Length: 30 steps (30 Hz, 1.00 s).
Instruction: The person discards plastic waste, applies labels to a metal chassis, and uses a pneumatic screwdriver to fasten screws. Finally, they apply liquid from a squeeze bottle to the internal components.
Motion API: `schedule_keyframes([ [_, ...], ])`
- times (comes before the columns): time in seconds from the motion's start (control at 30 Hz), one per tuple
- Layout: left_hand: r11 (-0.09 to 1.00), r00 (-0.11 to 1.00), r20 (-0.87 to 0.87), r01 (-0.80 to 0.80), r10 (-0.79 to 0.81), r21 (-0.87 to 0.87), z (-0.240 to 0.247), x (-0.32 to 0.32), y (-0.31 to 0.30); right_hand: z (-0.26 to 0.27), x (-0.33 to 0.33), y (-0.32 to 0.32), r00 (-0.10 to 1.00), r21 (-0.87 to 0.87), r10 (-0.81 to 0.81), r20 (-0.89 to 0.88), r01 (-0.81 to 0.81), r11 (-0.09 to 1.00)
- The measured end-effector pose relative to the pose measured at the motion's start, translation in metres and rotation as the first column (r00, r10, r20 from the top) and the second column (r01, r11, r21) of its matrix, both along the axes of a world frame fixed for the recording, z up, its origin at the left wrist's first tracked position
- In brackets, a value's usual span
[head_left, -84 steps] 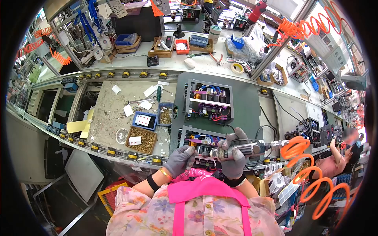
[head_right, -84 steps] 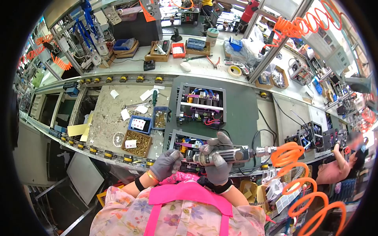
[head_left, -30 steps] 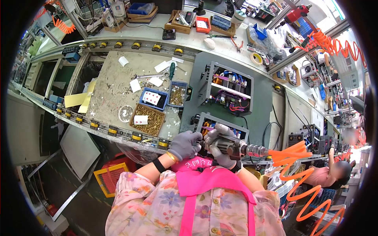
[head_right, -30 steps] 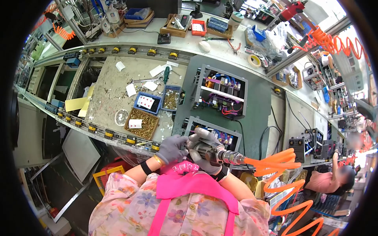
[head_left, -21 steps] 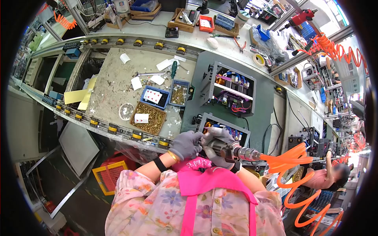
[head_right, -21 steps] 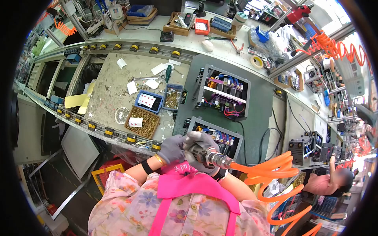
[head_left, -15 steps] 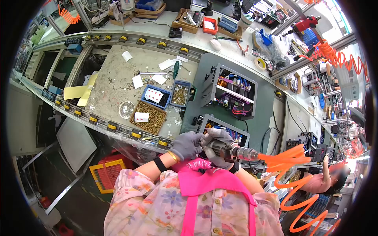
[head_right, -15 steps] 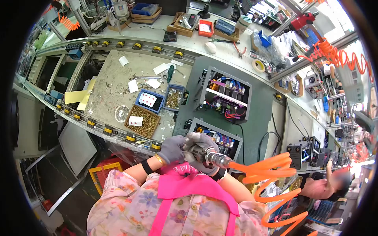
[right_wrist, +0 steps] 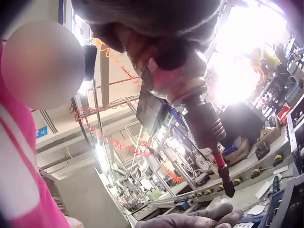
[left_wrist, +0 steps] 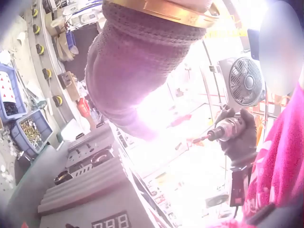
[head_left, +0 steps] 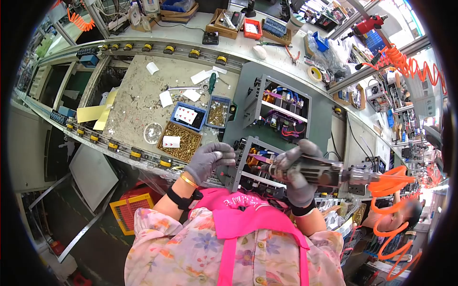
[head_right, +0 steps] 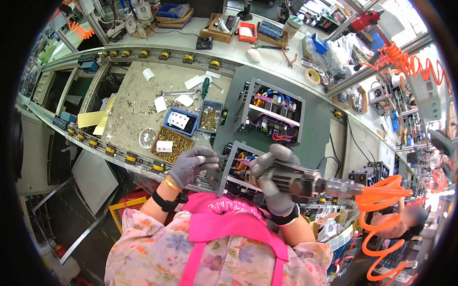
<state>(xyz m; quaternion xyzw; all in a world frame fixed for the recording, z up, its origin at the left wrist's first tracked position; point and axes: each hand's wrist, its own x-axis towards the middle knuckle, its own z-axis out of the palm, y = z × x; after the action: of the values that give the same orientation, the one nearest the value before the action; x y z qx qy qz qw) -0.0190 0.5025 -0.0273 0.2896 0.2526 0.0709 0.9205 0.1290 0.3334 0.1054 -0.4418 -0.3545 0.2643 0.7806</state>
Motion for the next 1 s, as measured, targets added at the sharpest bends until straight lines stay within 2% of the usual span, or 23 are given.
schedule_keyframes([
  [0.03,1.000,1.000,-0.011,-0.025,0.025,-0.010,0.011,-0.002,-0.002,0.004,-0.004,0.002,0.996,0.022,-0.089,-0.027,0.089,0.996],
  [0.17,0.999,0.999,-0.026,-0.042,0.042,0.017,0.042,-0.002,-0.025,0.013,-0.003,-0.011,0.997,0.066,-0.045,-0.065,0.049,0.997],
  [0.27,0.996,0.993,-0.087,0.078,-0.074,0.048,0.065,-0.005,-0.034,0.025,-0.006,-0.020,0.998,0.094,-0.042,-0.051,0.046,0.995],
  [0.3,0.988,0.996,-0.036,0.088,-0.084,0.125,0.073,-0.006,-0.036,0.037,-0.006,-0.023,0.998,0.096,-0.008,-0.058,0.014,0.995],
  [0.4,0.914,0.994,-0.052,0.105,-0.092,0.393,0.103,-0.014,-0.018,0.058,0.002,-0.039,0.999,0.136,-0.007,-0.050,0.014,0.991],
  [0.47,0.903,0.995,-0.098,0.048,-0.006,0.427,0.141,-0.013,-0.008,0.081,0.006,-0.051,0.997,0.132,-0.064,-0.039,0.068,0.989],
  [0.53,0.903,0.999,-0.024,0.035,-0.027,0.428,0.163,-0.009,0.000,0.101,0.018,-0.054,0.996,0.220,-0.050,0.070,0.033,0.975],
  [0.57,0.917,0.998,0.010,0.050,-0.059,0.395,0.172,-0.007,0.002,0.107,0.028,-0.058,0.987,0.233,-0.004,0.160,-0.034,0.972],
  [0.67,0.913,0.994,-0.017,0.110,-0.112,0.393,0.193,0.012,-0.008,0.136,0.034,-0.052,0.970,0.319,0.062,0.236,-0.138,0.938],
  [0.73,0.908,0.982,-0.002,0.175,-0.188,0.380,0.196,0.026,-0.024,0.144,0.031,-0.050,0.969,0.346,0.057,0.242,-0.141,0.927],
  [0.77,0.918,0.984,-0.041,0.175,-0.172,0.356,0.193,0.033,-0.033,0.146,0.029,-0.049,0.969,0.362,0.047,0.244,-0.136,0.922],
  [0.9,0.948,0.982,0.058,0.158,-0.180,0.276,0.178,0.051,-0.060,0.128,0.044,-0.049,0.950,0.383,0.073,0.304,-0.192,0.904],
  [0.97,0.950,0.974,0.110,0.164,-0.198,0.265,0.170,0.055,-0.067,0.125,0.038,-0.048,0.969,0.386,0.003,0.248,-0.101,0.917],
  [1.0,0.957,0.979,0.080,0.164,-0.188,0.238,0.171,0.057,-0.070,0.123,0.036,-0.047,0.977,0.378,-0.031,0.212,-0.053,0.924],
])
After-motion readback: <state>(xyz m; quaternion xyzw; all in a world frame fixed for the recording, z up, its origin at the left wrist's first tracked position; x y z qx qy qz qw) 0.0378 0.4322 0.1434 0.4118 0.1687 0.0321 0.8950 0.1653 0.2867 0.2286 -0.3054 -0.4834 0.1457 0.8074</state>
